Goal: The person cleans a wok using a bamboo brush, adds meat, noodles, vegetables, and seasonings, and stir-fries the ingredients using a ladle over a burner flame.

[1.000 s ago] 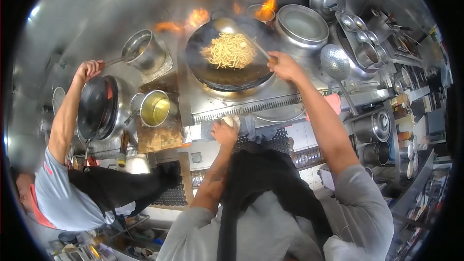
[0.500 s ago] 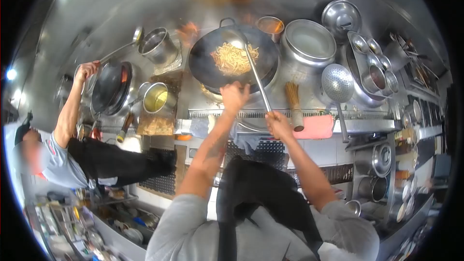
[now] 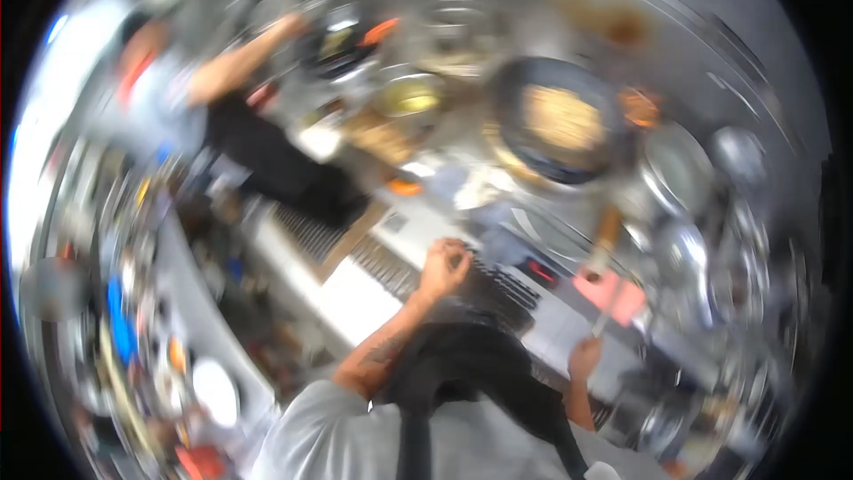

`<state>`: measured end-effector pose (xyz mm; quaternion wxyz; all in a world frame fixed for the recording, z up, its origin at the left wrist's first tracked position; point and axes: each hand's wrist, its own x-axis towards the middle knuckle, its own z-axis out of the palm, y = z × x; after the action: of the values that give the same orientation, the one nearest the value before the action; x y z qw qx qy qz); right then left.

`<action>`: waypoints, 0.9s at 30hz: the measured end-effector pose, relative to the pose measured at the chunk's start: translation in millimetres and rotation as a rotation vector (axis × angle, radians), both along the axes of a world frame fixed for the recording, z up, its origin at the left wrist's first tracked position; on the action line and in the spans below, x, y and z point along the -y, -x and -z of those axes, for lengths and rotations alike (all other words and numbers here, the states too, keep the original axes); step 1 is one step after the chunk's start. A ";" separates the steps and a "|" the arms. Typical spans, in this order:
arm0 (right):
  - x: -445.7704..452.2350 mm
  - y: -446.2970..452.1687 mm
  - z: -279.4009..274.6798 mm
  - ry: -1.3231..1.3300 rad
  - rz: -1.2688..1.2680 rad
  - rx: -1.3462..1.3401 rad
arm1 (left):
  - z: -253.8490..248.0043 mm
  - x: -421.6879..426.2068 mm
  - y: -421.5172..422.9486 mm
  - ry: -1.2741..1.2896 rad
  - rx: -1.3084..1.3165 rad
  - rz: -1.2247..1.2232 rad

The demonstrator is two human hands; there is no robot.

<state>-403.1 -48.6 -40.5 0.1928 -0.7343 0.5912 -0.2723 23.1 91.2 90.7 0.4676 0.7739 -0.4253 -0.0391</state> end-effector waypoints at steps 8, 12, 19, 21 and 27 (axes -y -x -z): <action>135.0 -210.9 -119.6 0.592 -0.482 -0.242 | 61.3 -387.9 -25.0 0.624 -0.534 -1.105; 66.7 -359.4 -161.3 0.158 -0.956 0.006 | 37.4 -556.1 -1.6 1.342 -0.587 -1.638; -230.4 -368.5 -146.0 -0.031 -1.604 -0.374 | -40.6 -756.1 -63.8 1.122 -0.270 -1.638; -248.9 -355.2 -143.2 -0.081 -1.639 -0.445 | -30.8 -825.7 -112.4 0.629 -0.224 -1.809; -170.8 -288.0 -124.6 -0.152 -1.296 -0.673 | 63.5 -997.6 -230.3 -0.256 -0.533 -1.918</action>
<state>-115.1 122.2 84.1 0.1736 -0.9650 0.0829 0.1784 253.4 1088.8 27.1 0.2948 0.8001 0.5043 0.1367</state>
